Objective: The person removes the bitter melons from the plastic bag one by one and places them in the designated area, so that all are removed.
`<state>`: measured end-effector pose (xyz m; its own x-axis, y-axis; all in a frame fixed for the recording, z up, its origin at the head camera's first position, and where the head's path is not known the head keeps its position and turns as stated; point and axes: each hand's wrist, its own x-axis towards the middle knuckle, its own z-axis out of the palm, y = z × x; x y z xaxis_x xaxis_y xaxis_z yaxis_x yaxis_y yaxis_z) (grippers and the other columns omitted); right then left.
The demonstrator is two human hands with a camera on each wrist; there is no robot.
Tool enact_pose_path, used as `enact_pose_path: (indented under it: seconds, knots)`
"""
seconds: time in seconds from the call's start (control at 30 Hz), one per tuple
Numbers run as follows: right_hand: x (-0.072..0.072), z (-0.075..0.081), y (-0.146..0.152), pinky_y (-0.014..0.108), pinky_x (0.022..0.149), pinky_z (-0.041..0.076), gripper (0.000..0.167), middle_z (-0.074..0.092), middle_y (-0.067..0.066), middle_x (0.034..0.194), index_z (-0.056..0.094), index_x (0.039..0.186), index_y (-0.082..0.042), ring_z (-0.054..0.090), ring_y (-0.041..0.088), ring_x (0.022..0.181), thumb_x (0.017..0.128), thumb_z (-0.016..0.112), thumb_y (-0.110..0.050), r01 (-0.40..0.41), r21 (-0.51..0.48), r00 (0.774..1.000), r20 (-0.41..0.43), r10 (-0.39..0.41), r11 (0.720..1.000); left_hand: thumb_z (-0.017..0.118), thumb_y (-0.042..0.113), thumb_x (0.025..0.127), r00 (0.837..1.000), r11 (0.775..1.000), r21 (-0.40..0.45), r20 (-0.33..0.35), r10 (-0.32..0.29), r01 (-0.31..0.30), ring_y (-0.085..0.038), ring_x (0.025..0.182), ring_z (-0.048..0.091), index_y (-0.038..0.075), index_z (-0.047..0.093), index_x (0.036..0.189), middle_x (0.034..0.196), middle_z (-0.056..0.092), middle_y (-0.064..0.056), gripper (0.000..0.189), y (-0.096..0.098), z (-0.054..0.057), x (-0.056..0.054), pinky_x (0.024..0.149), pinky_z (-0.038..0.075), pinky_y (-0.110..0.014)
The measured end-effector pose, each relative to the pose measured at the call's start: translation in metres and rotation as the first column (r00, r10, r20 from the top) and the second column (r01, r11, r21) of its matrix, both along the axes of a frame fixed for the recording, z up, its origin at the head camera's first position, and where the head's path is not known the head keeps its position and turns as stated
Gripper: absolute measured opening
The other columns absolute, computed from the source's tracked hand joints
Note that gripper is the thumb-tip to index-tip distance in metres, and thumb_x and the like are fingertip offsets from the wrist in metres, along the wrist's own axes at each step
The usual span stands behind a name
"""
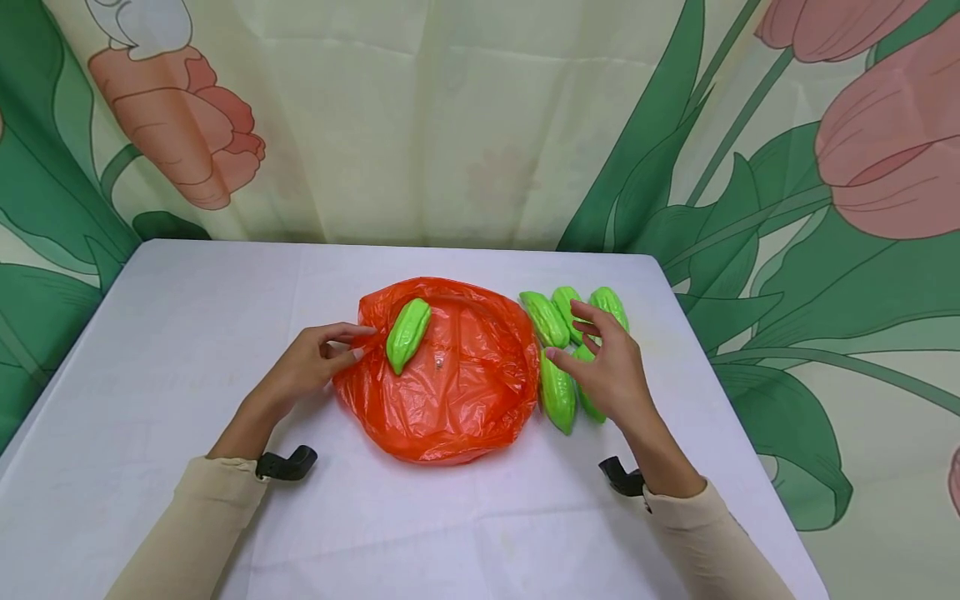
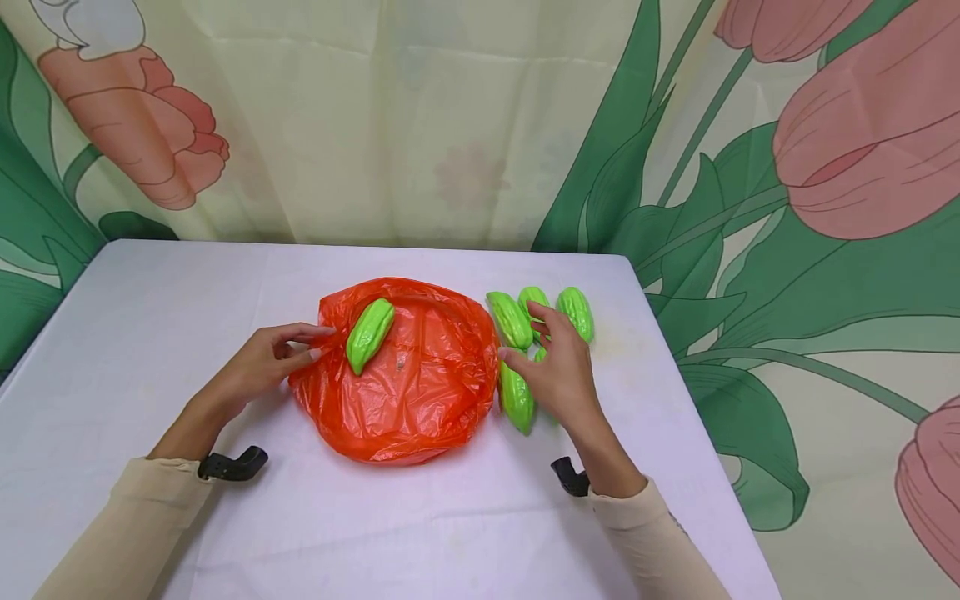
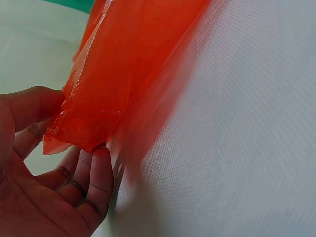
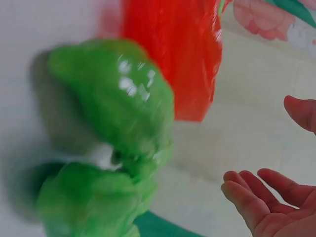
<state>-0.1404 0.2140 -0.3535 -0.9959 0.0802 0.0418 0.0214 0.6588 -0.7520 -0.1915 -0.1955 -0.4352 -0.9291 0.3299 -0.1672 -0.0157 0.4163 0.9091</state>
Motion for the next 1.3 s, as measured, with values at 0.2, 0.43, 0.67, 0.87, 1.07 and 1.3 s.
enact_pose_path:
  seconds: [0.2,0.43,0.67,0.87,1.07,1.3]
  knots:
    - [-0.002,0.002,-0.029,0.051,0.118,0.048,0.078,0.051,0.008,0.160,0.048,0.158,-0.013,0.053,0.031,0.144,0.090,0.086,-0.015,-0.057,-0.034,0.998,0.002,0.057,0.998,0.061,0.008,0.103,1.000,1.000,-0.008,0.000,0.001,-0.001,-0.027,0.091,0.056,0.014,0.066,0.146,0.141,0.064,-0.017,0.043,0.000,0.000,0.001,0.066,0.051,-0.027]
    - [-0.002,0.007,-0.062,0.050,0.115,0.050,0.082,0.052,0.009,0.156,0.048,0.158,-0.013,0.054,0.033,0.142,0.087,0.089,-0.015,-0.140,-0.073,0.990,-0.029,0.139,0.987,0.062,0.009,0.104,1.000,1.000,-0.004,-0.001,-0.003,0.003,-0.026,0.090,0.056,0.015,0.065,0.146,0.141,0.063,-0.017,0.043,0.000,0.001,0.001,0.064,0.051,-0.027]
    - [-0.008,0.014,-0.093,0.045,0.111,0.055,0.080,0.055,0.002,0.149,0.049,0.158,-0.018,0.056,0.025,0.139,0.088,0.088,-0.021,-0.159,-0.075,0.987,-0.009,0.159,0.984,0.062,0.011,0.104,1.000,1.000,-0.007,0.003,0.000,0.000,-0.027,0.092,0.056,0.016,0.065,0.147,0.142,0.063,-0.017,0.043,0.000,0.002,0.002,0.065,0.052,-0.027]
    - [-0.017,0.015,-0.112,0.044,0.107,0.057,0.077,0.057,0.003,0.147,0.051,0.156,-0.018,0.058,0.025,0.137,0.089,0.088,-0.025,-0.184,-0.049,0.983,-0.027,0.183,0.982,0.062,0.011,0.105,1.000,1.000,-0.009,0.005,0.001,-0.001,-0.027,0.091,0.056,0.015,0.065,0.147,0.144,0.063,-0.017,0.043,0.000,0.001,0.003,0.066,0.052,-0.027]
    - [-0.030,0.009,-0.128,0.046,0.112,0.053,0.077,0.057,0.006,0.148,0.051,0.157,-0.017,0.058,0.029,0.138,0.089,0.087,-0.026,-0.200,-0.091,0.980,-0.007,0.200,0.976,0.061,0.010,0.105,1.000,1.000,-0.011,0.007,-0.004,0.004,-0.027,0.092,0.056,0.016,0.064,0.148,0.146,0.063,-0.016,0.044,0.000,-0.002,0.001,0.066,0.052,-0.027]
    - [-0.042,0.000,-0.149,0.046,0.111,0.054,0.080,0.054,0.010,0.154,0.047,0.159,-0.013,0.056,0.031,0.140,0.090,0.086,-0.026,-0.196,-0.091,0.978,0.051,0.202,0.976,0.060,0.011,0.105,1.000,1.000,-0.017,0.004,-0.003,0.003,-0.028,0.092,0.056,0.017,0.064,0.148,0.148,0.062,-0.016,0.043,0.000,0.001,0.002,0.066,0.052,-0.027]
